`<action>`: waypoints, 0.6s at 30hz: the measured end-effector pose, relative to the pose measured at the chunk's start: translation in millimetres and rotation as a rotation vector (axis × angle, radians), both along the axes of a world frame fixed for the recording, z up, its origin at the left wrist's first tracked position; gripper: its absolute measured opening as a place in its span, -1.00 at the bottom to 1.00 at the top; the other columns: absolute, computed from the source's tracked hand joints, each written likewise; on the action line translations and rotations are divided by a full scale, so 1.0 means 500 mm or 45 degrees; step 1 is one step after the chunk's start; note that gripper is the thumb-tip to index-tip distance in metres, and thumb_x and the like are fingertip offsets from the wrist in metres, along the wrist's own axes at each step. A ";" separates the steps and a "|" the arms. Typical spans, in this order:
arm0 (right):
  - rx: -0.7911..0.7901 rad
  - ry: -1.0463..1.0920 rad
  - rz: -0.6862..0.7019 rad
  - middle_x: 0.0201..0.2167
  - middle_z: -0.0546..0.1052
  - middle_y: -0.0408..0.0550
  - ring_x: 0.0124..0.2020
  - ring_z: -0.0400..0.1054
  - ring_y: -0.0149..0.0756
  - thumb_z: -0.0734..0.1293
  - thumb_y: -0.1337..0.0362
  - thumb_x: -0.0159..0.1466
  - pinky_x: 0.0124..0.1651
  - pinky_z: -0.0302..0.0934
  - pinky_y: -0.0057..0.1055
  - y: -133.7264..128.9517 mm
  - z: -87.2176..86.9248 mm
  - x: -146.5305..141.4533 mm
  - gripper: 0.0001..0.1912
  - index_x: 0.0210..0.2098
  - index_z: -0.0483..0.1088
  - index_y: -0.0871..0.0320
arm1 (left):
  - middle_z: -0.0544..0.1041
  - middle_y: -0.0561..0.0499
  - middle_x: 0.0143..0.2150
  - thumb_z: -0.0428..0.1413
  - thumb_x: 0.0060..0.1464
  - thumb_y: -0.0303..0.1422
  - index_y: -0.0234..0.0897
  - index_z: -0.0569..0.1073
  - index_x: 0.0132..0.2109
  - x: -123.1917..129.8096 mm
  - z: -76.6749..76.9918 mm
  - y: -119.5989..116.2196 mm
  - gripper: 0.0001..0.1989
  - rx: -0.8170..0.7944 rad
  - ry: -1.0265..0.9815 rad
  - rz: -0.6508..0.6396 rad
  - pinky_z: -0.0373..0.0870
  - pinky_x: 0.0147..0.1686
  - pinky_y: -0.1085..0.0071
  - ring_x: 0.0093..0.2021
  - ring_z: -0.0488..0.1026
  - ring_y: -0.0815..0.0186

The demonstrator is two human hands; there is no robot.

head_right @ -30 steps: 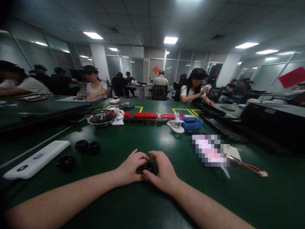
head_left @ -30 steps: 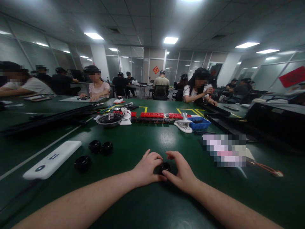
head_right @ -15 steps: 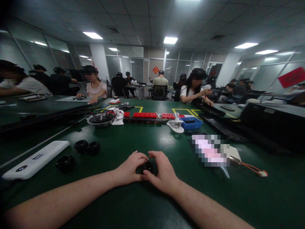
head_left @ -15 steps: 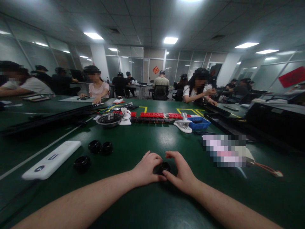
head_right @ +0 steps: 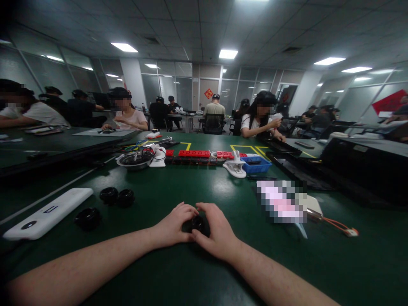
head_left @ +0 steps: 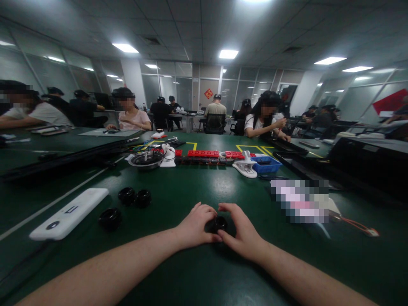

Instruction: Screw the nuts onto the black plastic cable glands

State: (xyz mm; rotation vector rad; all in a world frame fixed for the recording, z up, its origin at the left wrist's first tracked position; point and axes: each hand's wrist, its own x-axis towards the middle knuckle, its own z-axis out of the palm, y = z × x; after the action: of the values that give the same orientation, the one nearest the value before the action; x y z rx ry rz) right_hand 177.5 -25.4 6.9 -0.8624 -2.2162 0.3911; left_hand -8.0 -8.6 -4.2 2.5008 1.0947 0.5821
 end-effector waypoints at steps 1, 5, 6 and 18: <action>-0.005 -0.002 -0.041 -0.14 0.32 0.07 -0.12 0.24 -0.13 0.28 0.31 0.05 -0.08 0.18 -0.15 0.001 0.000 -0.001 -0.49 -0.01 0.10 0.17 | 0.38 -0.04 -0.09 0.17 -0.16 -0.11 -0.25 0.37 -0.17 0.001 0.001 0.000 -0.58 -0.001 -0.001 -0.002 -0.07 0.10 0.01 -0.02 0.26 0.17; -0.040 -0.026 -0.063 -0.24 0.36 0.02 -0.22 0.28 -0.18 0.29 0.33 0.05 -0.15 0.21 -0.19 0.001 0.003 -0.003 -0.57 -0.09 0.16 0.17 | 0.39 -0.03 -0.11 0.17 -0.15 -0.14 -0.26 0.38 -0.19 0.003 0.005 -0.002 -0.61 0.001 -0.007 0.001 -0.05 0.10 0.02 -0.04 0.28 0.18; -0.041 -0.027 -0.023 -0.23 0.36 0.02 -0.22 0.28 -0.19 0.27 0.35 0.05 -0.14 0.21 -0.21 0.000 0.004 -0.003 -0.59 -0.09 0.16 0.16 | 0.39 -0.04 -0.11 0.18 -0.16 -0.16 -0.25 0.38 -0.17 0.003 0.005 -0.002 -0.61 0.003 -0.010 0.001 -0.05 0.10 0.02 -0.04 0.28 0.18; -0.031 -0.044 -0.080 -0.14 0.34 0.08 -0.12 0.25 -0.12 0.33 0.25 0.04 -0.08 0.18 -0.14 0.000 0.002 -0.003 -0.46 -0.02 0.12 0.19 | 0.40 -0.06 -0.10 0.17 -0.16 -0.13 -0.27 0.36 -0.19 0.003 0.007 -0.003 -0.60 -0.009 -0.013 0.008 -0.03 0.10 0.03 -0.04 0.29 0.16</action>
State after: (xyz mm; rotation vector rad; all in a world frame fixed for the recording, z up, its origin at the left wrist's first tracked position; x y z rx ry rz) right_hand 175.8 -25.2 8.1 -0.9559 -2.2143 0.3763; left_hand -6.5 -10.0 -0.6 2.4868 1.0996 0.5908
